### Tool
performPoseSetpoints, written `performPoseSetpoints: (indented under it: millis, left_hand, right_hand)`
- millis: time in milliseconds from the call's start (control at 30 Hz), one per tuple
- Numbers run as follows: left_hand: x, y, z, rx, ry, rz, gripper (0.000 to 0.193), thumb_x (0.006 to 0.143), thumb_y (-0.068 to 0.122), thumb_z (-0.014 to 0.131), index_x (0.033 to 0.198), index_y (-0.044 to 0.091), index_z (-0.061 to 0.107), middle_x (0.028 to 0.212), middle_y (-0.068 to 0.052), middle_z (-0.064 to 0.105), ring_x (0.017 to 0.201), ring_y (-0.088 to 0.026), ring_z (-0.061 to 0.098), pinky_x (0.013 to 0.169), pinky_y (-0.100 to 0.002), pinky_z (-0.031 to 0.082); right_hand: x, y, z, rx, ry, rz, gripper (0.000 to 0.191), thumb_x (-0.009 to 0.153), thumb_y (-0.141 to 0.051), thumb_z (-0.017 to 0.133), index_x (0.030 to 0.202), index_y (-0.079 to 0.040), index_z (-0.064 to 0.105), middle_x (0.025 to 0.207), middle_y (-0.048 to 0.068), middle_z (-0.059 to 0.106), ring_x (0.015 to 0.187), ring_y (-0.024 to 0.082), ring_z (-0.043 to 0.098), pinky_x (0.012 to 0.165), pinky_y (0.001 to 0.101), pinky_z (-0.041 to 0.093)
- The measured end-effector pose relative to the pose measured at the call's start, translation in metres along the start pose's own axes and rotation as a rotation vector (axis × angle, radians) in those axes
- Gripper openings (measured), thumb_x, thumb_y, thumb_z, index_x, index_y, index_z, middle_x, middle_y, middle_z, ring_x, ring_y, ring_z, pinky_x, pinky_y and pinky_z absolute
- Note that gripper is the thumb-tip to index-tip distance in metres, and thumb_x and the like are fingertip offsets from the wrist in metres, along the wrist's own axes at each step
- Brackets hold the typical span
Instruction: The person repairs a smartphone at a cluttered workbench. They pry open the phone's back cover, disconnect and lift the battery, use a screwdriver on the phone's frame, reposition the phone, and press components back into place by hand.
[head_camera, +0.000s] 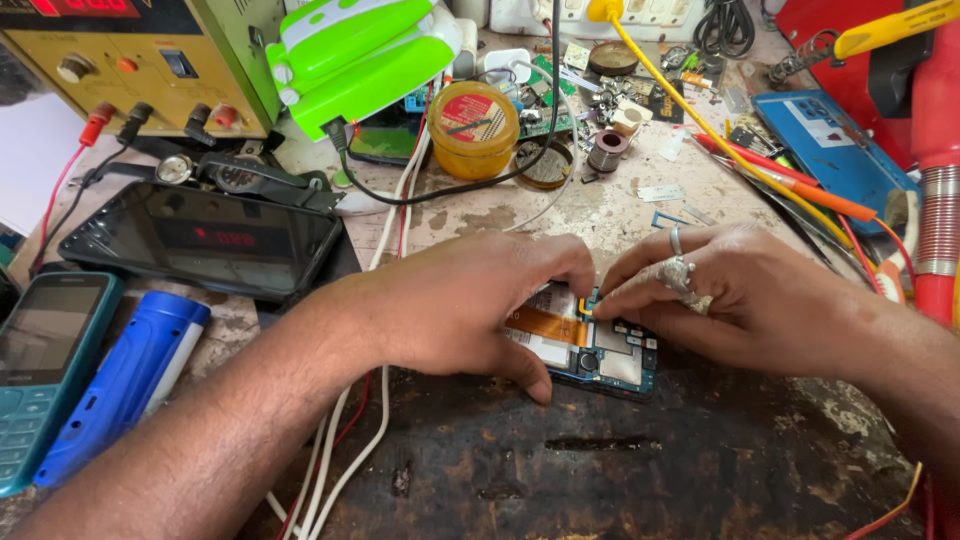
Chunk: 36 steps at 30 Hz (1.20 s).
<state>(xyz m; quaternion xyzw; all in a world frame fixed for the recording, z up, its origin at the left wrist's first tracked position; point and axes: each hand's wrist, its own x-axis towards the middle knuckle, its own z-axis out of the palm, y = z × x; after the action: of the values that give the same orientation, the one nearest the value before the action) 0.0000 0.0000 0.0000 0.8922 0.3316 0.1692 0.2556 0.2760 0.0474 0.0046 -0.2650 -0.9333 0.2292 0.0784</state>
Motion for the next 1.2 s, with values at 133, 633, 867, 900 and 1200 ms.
performPoseSetpoints:
  millis: [133,633,867,900,1200]
  left_hand:
    - [0.0,-0.005,0.0,0.014,0.044,0.127,0.062,0.065,0.039,0.091,0.114,0.012,0.066,0.113,-0.008,0.072,0.111,-0.031,0.064,0.091,-0.045,0.048]
    - [-0.001,-0.006,0.0,0.021,0.033,0.079,0.06,0.066,0.041,0.09,0.115,0.014,0.068,0.114,-0.009,0.071,0.113,-0.032,0.063,0.092,-0.045,0.048]
    - [-0.001,-0.004,-0.002,-0.013,0.038,0.086,0.062,0.066,0.04,0.089,0.117,0.014,0.065,0.114,-0.007,0.072,0.112,-0.031,0.064,0.09,-0.045,0.047]
    - [-0.001,-0.004,-0.001,-0.019,0.035,0.078,0.064,0.066,0.04,0.089,0.118,0.014,0.064,0.114,-0.007,0.072,0.112,-0.031,0.065,0.09,-0.045,0.047]
    - [0.001,-0.005,0.001,0.014,0.02,0.045,0.063,0.063,0.042,0.091,0.115,0.015,0.069,0.113,-0.007,0.072,0.112,-0.03,0.063,0.092,-0.043,0.048]
  right_hand:
    - [-0.001,0.002,0.001,-0.104,0.013,-0.032,0.026,0.089,-0.019,0.07,0.111,-0.022,0.083,0.117,-0.002,0.079,0.088,0.018,0.077,0.076,0.0318,0.058]
    - [-0.001,-0.001,0.001,-0.164,0.013,-0.056,0.024,0.09,-0.021,0.07,0.111,-0.022,0.08,0.114,-0.002,0.077,0.087,0.021,0.076,0.075,0.0335,0.058]
    - [-0.001,-0.001,0.001,-0.139,0.007,-0.089,0.029,0.088,-0.019,0.07,0.115,-0.023,0.081,0.117,-0.001,0.076,0.089,0.021,0.075,0.078,0.0344,0.057]
    - [-0.001,-0.002,0.002,-0.146,-0.001,-0.082,0.028,0.088,-0.018,0.069,0.113,-0.022,0.081,0.115,0.0,0.075,0.088,0.022,0.074,0.078,0.0357,0.056]
    - [-0.007,-0.014,0.01,-0.407,0.06,-0.117,0.038,0.076,-0.012,0.067,0.112,-0.021,0.079,0.126,-0.001,0.074,0.102,0.027,0.07,0.085,0.042,0.054]
